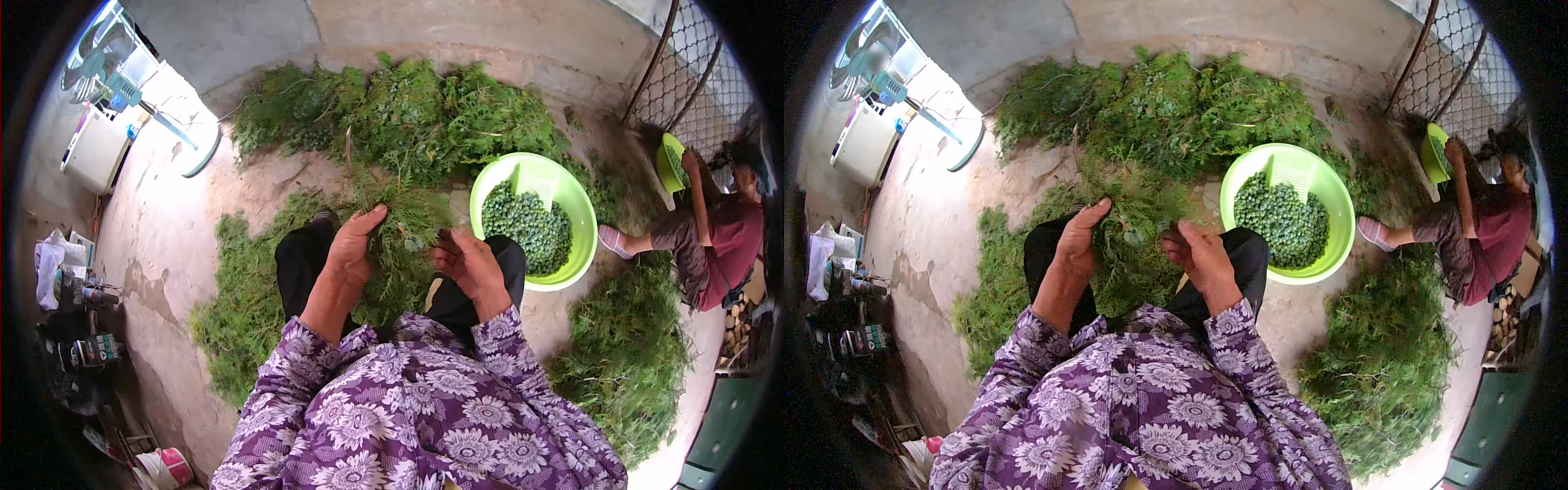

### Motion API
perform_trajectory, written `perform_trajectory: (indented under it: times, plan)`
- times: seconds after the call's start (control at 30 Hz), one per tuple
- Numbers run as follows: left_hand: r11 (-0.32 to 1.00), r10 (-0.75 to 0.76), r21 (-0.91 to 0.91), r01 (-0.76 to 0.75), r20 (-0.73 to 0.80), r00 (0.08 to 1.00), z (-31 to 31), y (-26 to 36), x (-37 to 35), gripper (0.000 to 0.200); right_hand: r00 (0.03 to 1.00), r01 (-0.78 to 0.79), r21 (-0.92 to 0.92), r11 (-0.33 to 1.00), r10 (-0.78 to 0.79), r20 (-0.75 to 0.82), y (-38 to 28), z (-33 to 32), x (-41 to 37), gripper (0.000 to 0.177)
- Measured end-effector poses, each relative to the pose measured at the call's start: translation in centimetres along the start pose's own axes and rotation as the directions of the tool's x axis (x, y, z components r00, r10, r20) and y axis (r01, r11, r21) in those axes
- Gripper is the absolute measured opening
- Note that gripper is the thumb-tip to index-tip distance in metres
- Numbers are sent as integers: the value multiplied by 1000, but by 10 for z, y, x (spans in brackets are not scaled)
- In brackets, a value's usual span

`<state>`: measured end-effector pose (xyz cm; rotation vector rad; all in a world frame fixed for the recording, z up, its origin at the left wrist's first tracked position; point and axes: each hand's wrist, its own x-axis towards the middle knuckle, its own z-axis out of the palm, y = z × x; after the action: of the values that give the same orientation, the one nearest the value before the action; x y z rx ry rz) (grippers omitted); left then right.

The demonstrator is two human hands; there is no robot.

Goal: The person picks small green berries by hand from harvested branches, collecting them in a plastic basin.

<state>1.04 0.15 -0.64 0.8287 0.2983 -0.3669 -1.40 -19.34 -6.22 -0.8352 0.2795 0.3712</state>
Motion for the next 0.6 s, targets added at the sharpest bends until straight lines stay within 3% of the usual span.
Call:
perform_trajectory:
  times: [0.17,0.23,0.33,0.43,0.6]
  plan:
    - [999,22,-45,-23,-14,1000,-3,2,0,18,994,97,-124,988,-89,70,-6,16,-12,26]
    - [998,35,-41,-36,-26,999,-8,-2,4,17,971,227,-288,931,-194,138,-6,28,-15,30]
    - [999,31,-39,-34,-63,997,-11,-6,7,17,959,204,-254,945,-140,248,0,37,-15,37]
    - [997,80,5,-79,-62,995,-5,-6,2,17,965,143,-168,975,-101,240,-4,52,-19,37]
    - [990,133,53,-131,-49,990,7,-3,-6,22,977,133,-184,974,-98,191,1,56,-14,27]
